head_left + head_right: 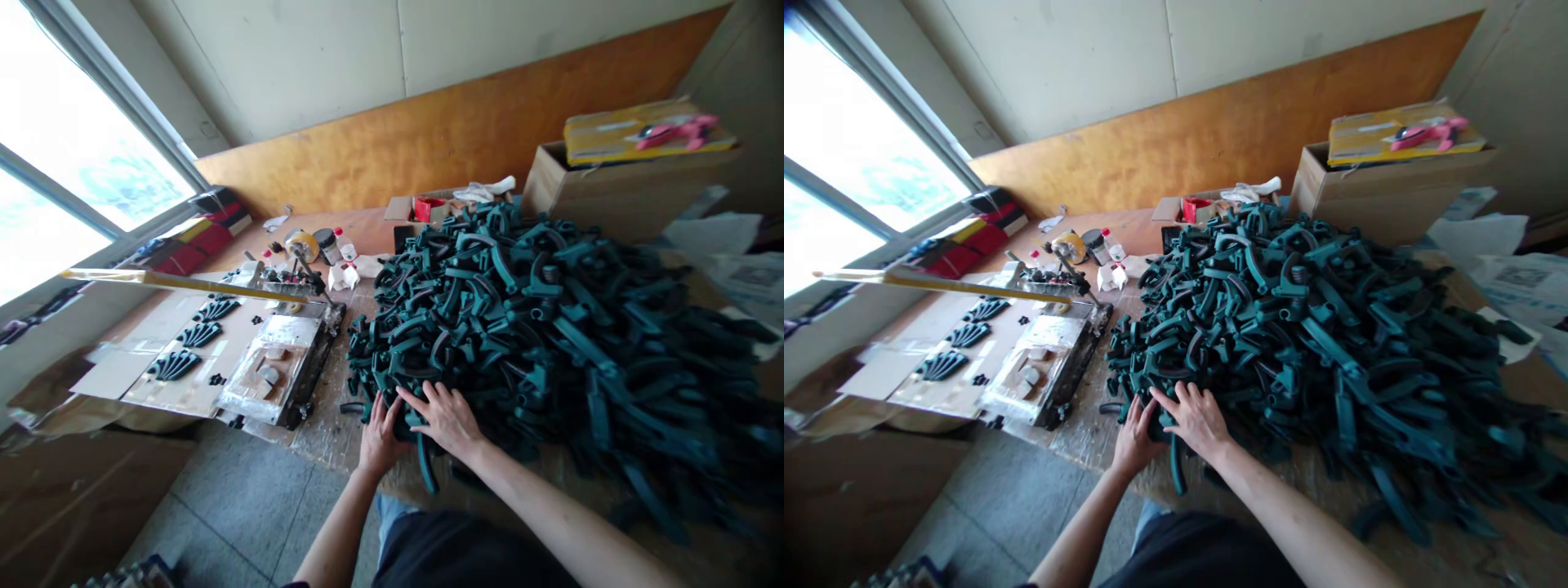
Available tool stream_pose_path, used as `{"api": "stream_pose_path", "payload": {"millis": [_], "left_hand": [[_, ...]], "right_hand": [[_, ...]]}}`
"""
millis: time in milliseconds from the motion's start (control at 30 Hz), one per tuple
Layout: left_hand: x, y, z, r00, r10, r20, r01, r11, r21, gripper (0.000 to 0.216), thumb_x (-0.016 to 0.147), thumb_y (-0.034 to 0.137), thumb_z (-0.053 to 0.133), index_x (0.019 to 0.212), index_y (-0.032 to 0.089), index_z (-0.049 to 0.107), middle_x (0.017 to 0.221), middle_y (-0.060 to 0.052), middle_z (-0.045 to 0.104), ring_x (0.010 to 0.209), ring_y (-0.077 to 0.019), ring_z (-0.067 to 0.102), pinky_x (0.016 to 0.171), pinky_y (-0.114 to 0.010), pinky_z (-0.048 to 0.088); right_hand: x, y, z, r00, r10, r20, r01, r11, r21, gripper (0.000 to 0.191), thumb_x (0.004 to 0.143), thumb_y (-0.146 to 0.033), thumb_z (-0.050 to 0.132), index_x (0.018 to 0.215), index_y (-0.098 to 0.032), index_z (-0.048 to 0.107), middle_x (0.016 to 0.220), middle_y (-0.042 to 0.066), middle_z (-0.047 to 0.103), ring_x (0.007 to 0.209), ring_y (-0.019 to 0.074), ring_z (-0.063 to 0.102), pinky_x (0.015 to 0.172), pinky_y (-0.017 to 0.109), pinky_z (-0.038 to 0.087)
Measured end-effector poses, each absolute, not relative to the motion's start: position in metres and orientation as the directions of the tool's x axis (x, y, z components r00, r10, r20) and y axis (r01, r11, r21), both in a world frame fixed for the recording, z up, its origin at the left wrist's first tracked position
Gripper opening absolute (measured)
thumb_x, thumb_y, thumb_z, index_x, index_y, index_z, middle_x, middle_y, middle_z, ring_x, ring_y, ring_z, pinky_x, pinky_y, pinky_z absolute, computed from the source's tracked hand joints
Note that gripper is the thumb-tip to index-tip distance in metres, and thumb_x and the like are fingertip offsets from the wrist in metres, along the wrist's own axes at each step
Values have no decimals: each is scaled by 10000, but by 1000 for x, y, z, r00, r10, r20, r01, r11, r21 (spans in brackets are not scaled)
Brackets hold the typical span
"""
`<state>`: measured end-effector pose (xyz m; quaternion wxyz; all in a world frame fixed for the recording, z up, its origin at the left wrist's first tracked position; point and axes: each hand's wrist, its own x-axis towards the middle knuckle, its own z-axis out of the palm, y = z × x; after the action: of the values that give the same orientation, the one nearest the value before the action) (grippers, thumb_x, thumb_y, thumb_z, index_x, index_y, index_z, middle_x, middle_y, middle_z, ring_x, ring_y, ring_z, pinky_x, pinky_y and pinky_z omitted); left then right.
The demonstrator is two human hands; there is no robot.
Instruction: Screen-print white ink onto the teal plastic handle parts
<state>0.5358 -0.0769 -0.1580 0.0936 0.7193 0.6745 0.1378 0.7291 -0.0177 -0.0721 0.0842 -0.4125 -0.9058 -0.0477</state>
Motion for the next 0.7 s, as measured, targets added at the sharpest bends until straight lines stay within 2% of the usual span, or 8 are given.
{"api": "stream_pose_path", "payload": {"millis": [100, 200, 367, 467, 567, 633, 700], "left_hand": [[541, -83, -155, -9, 999, 54, 936, -10, 352, 866, 662, 280, 749, 1442, 207, 380, 1484, -174, 387, 1412, -319, 295, 1073, -485, 400], [544, -93, -153, -65, 992, 104, 924, 21, 382, 823, 692, 235, 723, 1440, 210, 382, 1486, -157, 388, 1412, -304, 301, 1099, -477, 376], [553, -122, -147, -146, 960, 241, 920, 43, 390, 597, 854, 163, 540, 1426, 235, 384, 1509, -119, 366, 1412, -239, 311, 1087, -451, 404], [563, -143, -144, -74, 951, 299, 945, -28, 325, 532, 890, 254, 529, 1408, 221, 409, 1501, -143, 377, 1420, -266, 290, 1106, -525, 352], [570, -155, -145, 92, 959, 269, 954, -162, 251, 648, 777, 393, 686, 1372, 263, 467, 1521, -146, 342, 1420, -339, 269, 1104, -629, 276], [570, -154, -148, 113, 958, 265, 961, -173, 215, 722, 708, 434, 745, 1365, 288, 482, 1529, -154, 324, 1411, -376, 273, 1089, -675, 242], [565, -148, -151, 57, 958, 283, 974, -116, 197, 739, 699, 433, 754, 1371, 296, 481, 1533, -167, 308, 1408, -389, 269, 1086, -691, 206]], "right_hand": [[727, -13, -71, -685, 695, 216, 712, 702, 2, 818, 760, -508, 719, 1459, -403, 308, 1101, 103, 576, 944, 267, 523, 741, 376, 458], [733, -11, -75, -690, 685, 232, 692, 719, -64, 720, 777, -452, 725, 1415, -406, 395, 1098, 97, 580, 965, 253, 546, 779, 364, 464], [737, -9, -78, -678, 698, 233, 668, 716, -202, 733, 748, -359, 774, 1392, -400, 425, 1117, 60, 576, 1010, 222, 565, 828, 328, 497], [736, -9, -72, -679, 698, 226, 663, 716, -220, 741, 749, -276, 771, 1395, -388, 424, 1130, 52, 573, 1028, 217, 568, 843, 319, 510], [744, -13, -61, -666, 706, 242, 676, 708, -205, 760, 769, -187, 729, 1426, -353, 384, 1259, 77, 525, 1090, 232, 546, 879, 336, 501], [757, -22, -56, -657, 704, 269, 680, 708, -190, 665, 814, -181, 670, 1413, -314, 413, 1315, 95, 496, 1111, 245, 531, 903, 366, 486], [772, -38, -61, -676, 679, 288, 663, 730, -166, 460, 867, -185, 588, 1317, -264, 529, 1267, 99, 540, 1097, 245, 534, 918, 384, 466]]}}
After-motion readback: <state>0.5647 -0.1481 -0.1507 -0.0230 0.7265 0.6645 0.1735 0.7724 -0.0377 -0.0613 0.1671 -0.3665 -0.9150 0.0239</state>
